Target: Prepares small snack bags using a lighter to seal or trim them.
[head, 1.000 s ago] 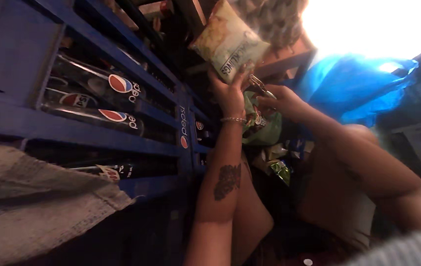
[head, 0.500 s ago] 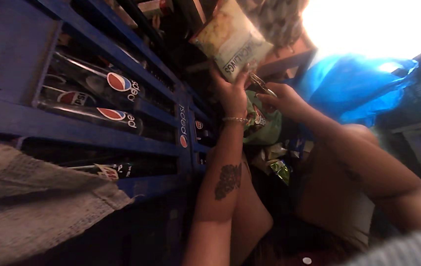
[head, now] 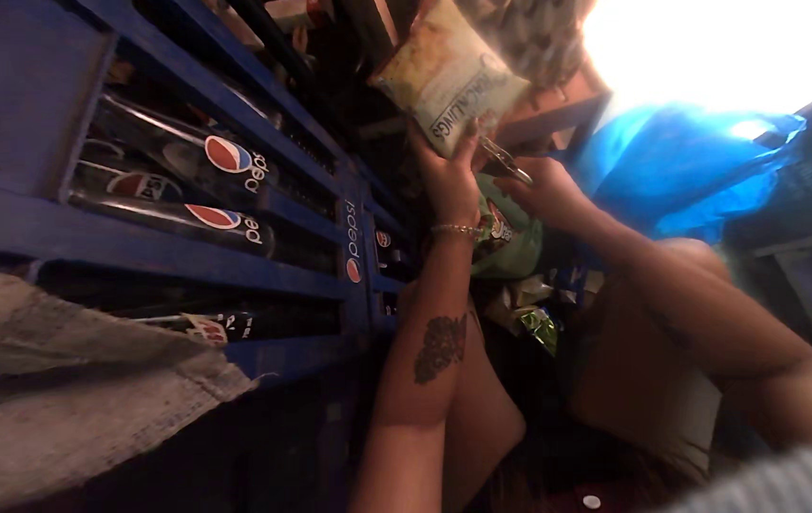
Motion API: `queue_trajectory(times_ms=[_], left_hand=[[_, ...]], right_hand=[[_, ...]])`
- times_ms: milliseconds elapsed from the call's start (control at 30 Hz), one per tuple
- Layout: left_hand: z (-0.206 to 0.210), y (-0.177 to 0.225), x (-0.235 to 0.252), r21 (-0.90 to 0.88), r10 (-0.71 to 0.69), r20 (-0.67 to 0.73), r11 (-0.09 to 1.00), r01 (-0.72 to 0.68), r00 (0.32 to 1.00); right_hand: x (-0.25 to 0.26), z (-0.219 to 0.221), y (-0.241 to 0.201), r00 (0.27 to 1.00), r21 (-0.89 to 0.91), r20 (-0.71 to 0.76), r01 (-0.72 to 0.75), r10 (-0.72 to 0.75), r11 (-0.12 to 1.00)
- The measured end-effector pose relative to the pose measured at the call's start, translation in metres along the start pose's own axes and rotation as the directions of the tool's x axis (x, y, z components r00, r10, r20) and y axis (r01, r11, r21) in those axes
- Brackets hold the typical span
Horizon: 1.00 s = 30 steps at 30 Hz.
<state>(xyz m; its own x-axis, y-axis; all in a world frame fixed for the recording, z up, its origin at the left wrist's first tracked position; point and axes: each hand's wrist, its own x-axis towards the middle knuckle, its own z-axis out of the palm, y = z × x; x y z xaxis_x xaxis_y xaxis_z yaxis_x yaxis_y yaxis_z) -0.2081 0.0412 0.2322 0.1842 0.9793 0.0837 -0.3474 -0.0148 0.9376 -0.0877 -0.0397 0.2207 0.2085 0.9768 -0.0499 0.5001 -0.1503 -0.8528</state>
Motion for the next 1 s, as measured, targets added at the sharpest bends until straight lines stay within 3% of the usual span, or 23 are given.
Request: queue_trajectory(times_ms=[400,633,733,800,900,1000], left_hand=[[0.000,-0.002,0.001,-0.054,-0.002,-0.015,0.999,0.001,1.000],[0.002,-0.005,0.002,-0.053,0.027,-0.090,0.998,-0.032,0.996],[0.002,0.004,0.007,-0.138,0.041,-0.136,0.989,-0.059,0.990],[-0.001,0.008,0.008,-0.167,0.013,-0.140,0.985,-0.037,0.990],[0.001,0.012,0.003,-0.180,-0.045,-0.073,0.983,0.031,0.996],[0.003,0.011,-0.004,-0.154,-0.127,0.078,0.978,0.138,0.989]], right_hand=[[0.008,0.022,0.013,0.996,0.079,-0.083,0.046,-0.039,0.996],[0.006,0.005,0.009,0.992,0.047,0.126,0.012,-0.018,0.999],[0.000,-0.005,0.005,0.998,-0.097,0.017,0.058,-0.057,0.994],[0.001,-0.009,0.007,0.979,-0.071,-0.138,0.143,-0.151,0.987],[0.003,-0.020,0.009,0.918,0.178,-0.360,0.245,-0.168,0.953],[0.007,-0.033,0.012,0.850,0.400,-0.516,0.349,-0.106,0.848]])
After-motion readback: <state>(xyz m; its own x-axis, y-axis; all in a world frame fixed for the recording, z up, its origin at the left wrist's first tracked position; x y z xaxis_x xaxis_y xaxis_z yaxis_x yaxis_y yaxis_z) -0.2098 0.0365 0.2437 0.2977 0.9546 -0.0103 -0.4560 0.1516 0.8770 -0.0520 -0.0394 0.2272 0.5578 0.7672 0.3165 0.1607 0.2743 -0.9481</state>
